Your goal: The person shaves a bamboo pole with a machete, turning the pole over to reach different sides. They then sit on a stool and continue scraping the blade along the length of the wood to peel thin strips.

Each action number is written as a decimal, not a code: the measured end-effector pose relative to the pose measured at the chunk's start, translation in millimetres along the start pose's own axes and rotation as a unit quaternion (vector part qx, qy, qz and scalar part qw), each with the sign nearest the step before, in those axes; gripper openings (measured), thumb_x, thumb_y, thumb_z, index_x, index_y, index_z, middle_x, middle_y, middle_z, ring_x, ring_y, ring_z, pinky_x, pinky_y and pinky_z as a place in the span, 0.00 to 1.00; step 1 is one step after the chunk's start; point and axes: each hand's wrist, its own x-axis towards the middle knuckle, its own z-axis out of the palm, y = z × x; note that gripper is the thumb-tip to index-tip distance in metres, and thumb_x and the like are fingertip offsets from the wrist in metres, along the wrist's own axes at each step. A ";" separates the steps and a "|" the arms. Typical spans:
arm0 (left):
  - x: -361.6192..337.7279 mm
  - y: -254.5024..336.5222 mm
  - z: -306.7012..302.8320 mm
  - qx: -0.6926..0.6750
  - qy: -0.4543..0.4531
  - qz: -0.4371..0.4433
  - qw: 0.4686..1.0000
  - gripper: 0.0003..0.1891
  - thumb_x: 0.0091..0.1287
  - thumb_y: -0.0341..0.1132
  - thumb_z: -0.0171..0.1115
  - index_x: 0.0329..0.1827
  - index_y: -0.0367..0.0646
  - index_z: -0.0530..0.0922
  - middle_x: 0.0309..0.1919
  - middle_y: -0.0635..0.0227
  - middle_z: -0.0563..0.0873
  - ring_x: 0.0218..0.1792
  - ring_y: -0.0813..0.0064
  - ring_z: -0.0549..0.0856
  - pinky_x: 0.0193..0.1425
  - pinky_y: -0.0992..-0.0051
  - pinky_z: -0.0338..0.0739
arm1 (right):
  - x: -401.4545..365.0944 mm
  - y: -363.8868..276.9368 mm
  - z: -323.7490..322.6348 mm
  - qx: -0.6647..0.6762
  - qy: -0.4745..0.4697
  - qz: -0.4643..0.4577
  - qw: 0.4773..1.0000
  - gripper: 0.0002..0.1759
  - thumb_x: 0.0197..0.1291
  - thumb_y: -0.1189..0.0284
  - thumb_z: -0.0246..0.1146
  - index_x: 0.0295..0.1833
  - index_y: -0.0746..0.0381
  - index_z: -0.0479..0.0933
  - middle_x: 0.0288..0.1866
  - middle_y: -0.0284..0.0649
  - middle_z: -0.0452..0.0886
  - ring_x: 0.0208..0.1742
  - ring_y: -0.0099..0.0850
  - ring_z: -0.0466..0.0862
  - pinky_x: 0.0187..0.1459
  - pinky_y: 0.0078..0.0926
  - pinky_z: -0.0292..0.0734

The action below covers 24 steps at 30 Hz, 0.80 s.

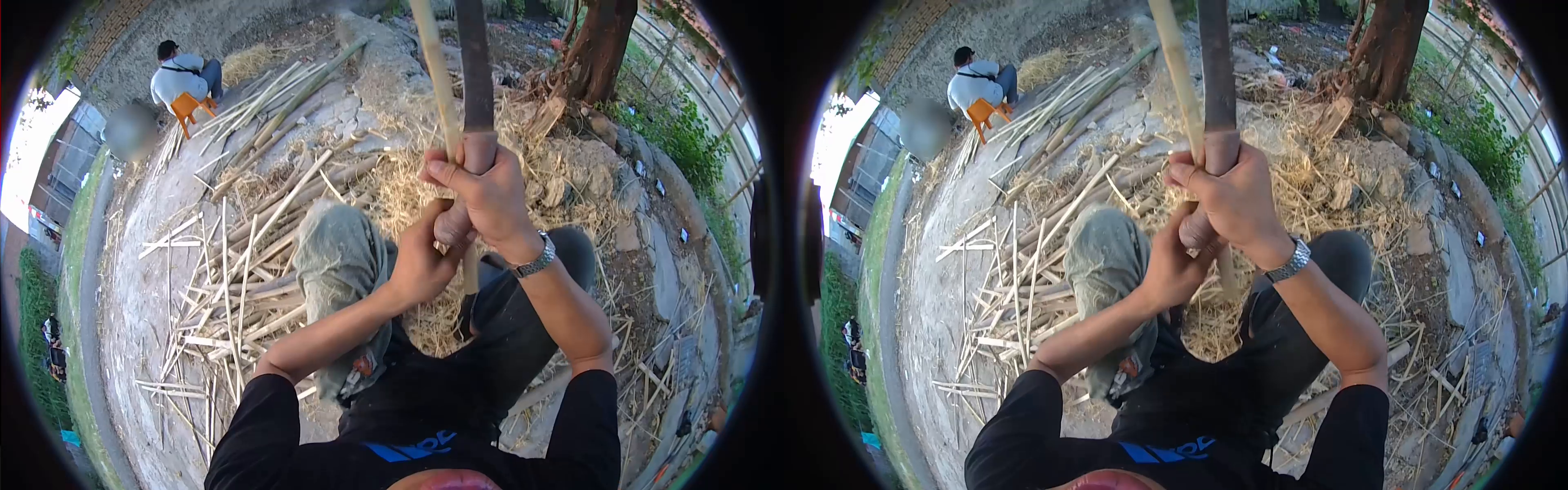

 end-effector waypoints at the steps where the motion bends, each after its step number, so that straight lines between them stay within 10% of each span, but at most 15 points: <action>1: 16.0 7.1 -5.0 0.005 0.001 0.015 1.000 0.14 0.74 0.28 0.65 0.60 0.34 0.77 0.46 0.62 0.88 0.49 0.75 0.88 0.53 0.72 0.82 | 13.2 4.7 -4.2 -0.008 0.008 -0.007 1.000 0.07 0.66 0.83 0.68 0.48 0.72 0.80 0.48 0.45 0.87 0.45 0.30 0.91 0.46 0.25 0.89; 4: 64.2 24.4 -51.3 0.185 -0.154 -0.003 0.970 0.14 0.66 0.37 0.75 0.46 0.36 0.86 0.30 0.58 0.91 0.32 0.69 0.90 0.41 0.70 0.83 | 51.1 -3.8 -25.8 -0.089 0.012 -0.074 0.993 0.06 0.64 0.82 0.67 0.44 0.75 0.81 0.43 0.46 0.89 0.39 0.30 0.93 0.41 0.25 0.89; 5: 78.0 17.2 -67.5 0.173 -0.079 0.026 0.981 0.13 0.67 0.36 0.74 0.48 0.36 0.86 0.32 0.61 0.91 0.33 0.72 0.90 0.42 0.72 0.84 | 62.0 -9.6 -33.1 -0.142 0.003 -0.095 0.985 0.05 0.64 0.82 0.67 0.44 0.73 0.81 0.41 0.45 0.90 0.38 0.30 0.93 0.40 0.26 0.89; 10: 165.1 19.7 -128.5 0.286 0.195 0.232 0.909 0.22 0.71 0.40 0.71 0.63 0.40 0.79 0.63 0.58 0.84 0.59 0.67 0.84 0.57 0.65 0.80 | 104.3 0.4 -64.9 -0.229 -0.017 -0.132 0.964 0.06 0.64 0.82 0.67 0.46 0.72 0.81 0.39 0.43 0.91 0.37 0.28 0.93 0.39 0.28 0.88; 12: 189.4 8.3 -139.6 0.496 0.168 0.379 0.763 0.28 0.70 0.52 0.71 0.68 0.46 0.78 0.71 0.60 0.78 0.70 0.59 0.77 0.75 0.54 0.67 | 105.5 12.6 -70.9 -0.252 -0.025 -0.111 0.961 0.05 0.64 0.81 0.67 0.44 0.71 0.81 0.38 0.42 0.91 0.36 0.27 0.92 0.38 0.28 0.87; 18: 180.0 -21.5 -140.3 0.595 0.089 0.320 0.732 0.32 0.72 0.63 0.61 0.73 0.57 0.76 0.76 0.66 0.74 0.80 0.57 0.64 0.85 0.46 0.33 | 101.7 23.4 -108.9 -0.281 -0.067 -0.014 0.957 0.07 0.62 0.81 0.70 0.43 0.71 0.80 0.29 0.39 0.88 0.28 0.26 0.90 0.31 0.30 0.84; 22: 180.8 -20.8 -129.2 0.555 0.025 0.271 0.786 0.30 0.71 0.60 0.63 0.71 0.55 0.78 0.74 0.66 0.75 0.81 0.68 0.65 0.85 0.47 0.29 | 101.3 12.6 -111.8 -0.318 -0.113 0.071 0.939 0.10 0.63 0.81 0.72 0.44 0.71 0.77 0.33 0.40 0.87 0.28 0.25 0.87 0.30 0.26 0.83; 23: 179.4 -18.8 -125.4 0.555 0.017 0.263 0.789 0.25 0.68 0.54 0.69 0.64 0.51 0.83 0.66 0.64 0.83 0.72 0.63 0.77 0.83 0.50 0.51 | 101.8 12.1 -113.2 -0.357 -0.119 0.086 0.922 0.09 0.62 0.81 0.72 0.42 0.71 0.78 0.32 0.39 0.87 0.27 0.24 0.87 0.29 0.26 0.82; 24: 178.7 -23.9 -127.8 0.552 0.017 0.258 0.792 0.25 0.68 0.54 0.69 0.64 0.51 0.83 0.66 0.64 0.83 0.72 0.63 0.77 0.83 0.50 0.51 | 102.3 11.9 -114.3 -0.395 -0.125 0.101 0.904 0.09 0.61 0.81 0.72 0.41 0.70 0.78 0.31 0.39 0.87 0.26 0.24 0.87 0.28 0.25 0.82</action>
